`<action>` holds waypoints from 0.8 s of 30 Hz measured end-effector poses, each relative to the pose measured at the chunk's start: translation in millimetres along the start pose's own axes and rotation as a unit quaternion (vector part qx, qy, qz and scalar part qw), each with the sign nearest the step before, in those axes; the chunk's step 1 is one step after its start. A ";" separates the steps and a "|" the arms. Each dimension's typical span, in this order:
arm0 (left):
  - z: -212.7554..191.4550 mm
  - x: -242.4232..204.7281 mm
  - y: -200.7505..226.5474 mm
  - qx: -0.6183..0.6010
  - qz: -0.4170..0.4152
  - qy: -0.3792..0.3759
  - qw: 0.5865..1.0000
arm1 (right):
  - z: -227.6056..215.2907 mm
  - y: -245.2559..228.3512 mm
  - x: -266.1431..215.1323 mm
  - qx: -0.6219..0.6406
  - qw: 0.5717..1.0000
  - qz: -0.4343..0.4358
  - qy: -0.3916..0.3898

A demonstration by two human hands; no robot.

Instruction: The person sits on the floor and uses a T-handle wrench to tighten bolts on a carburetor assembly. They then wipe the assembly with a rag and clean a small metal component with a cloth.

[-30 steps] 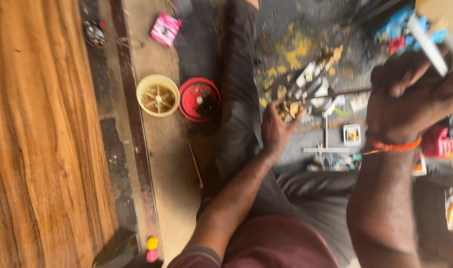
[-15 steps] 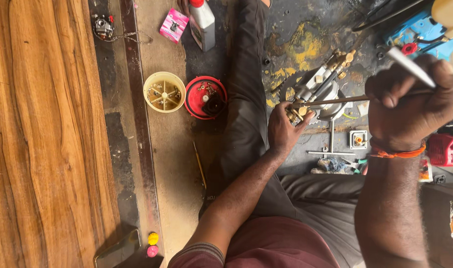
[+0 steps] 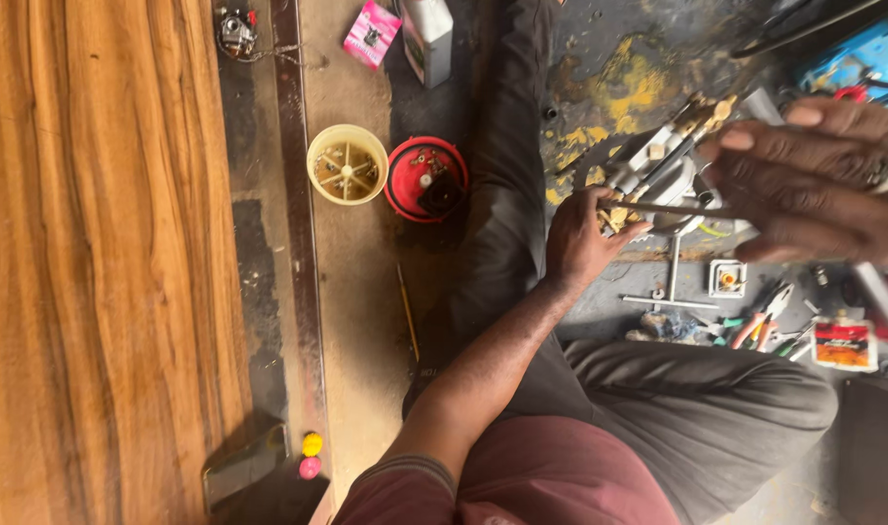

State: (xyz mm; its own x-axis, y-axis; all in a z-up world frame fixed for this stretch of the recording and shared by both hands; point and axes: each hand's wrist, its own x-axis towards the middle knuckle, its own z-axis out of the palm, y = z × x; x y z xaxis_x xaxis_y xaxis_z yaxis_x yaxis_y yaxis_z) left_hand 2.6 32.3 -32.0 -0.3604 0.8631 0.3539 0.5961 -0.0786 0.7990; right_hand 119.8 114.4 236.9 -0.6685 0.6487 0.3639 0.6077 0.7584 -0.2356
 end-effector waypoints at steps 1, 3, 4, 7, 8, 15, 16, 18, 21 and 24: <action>0.0 -3.5 0.1 0.002 0.001 0.003 1.000 | -3.2 1.7 -1.1 -0.006 1.000 0.001 -0.027; 2.7 4.0 -2.2 -0.001 0.002 0.001 1.000 | -6.5 11.8 6.6 -0.022 0.997 -0.002 -0.069; 3.9 4.3 -1.8 -0.006 -0.008 -0.006 1.000 | -8.3 16.6 7.3 -0.024 0.995 -0.003 -0.093; 6.8 -3.3 -0.4 -0.014 -0.038 -0.015 0.999 | -9.9 31.9 -4.0 -0.026 0.984 0.030 -0.171; 7.7 -1.9 -1.8 -0.018 -0.046 -0.016 0.999 | -9.8 36.8 -10.3 -0.027 0.978 0.051 -0.202; 7.3 0.1 -0.5 -0.004 -0.015 -0.001 1.000 | -17.4 56.8 11.0 0.137 0.870 -0.010 -0.473; 3.9 1.0 -2.1 -0.003 -0.005 0.005 1.000 | -14.5 52.8 25.3 0.184 0.832 -0.050 -0.521; 2.1 2.3 -1.2 -0.010 0.000 0.009 1.000 | -18.7 40.0 44.8 0.338 0.748 0.008 -0.571; 5.7 -2.3 3.4 -0.031 -0.033 0.006 0.999 | -25.5 9.0 34.0 0.516 0.714 0.202 -0.427; 5.0 -3.5 2.9 -0.035 -0.048 0.006 0.998 | -23.7 -28.2 -6.7 0.559 0.753 0.319 -0.136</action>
State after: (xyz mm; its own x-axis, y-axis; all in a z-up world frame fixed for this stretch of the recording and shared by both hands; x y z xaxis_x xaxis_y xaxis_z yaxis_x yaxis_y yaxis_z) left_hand 9.2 31.6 -33.4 -0.4234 0.8618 0.2794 0.5074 -0.0299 0.8612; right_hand 117.3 87.2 262.5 -0.5489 0.7776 -0.3067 0.2028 -0.2321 -0.9513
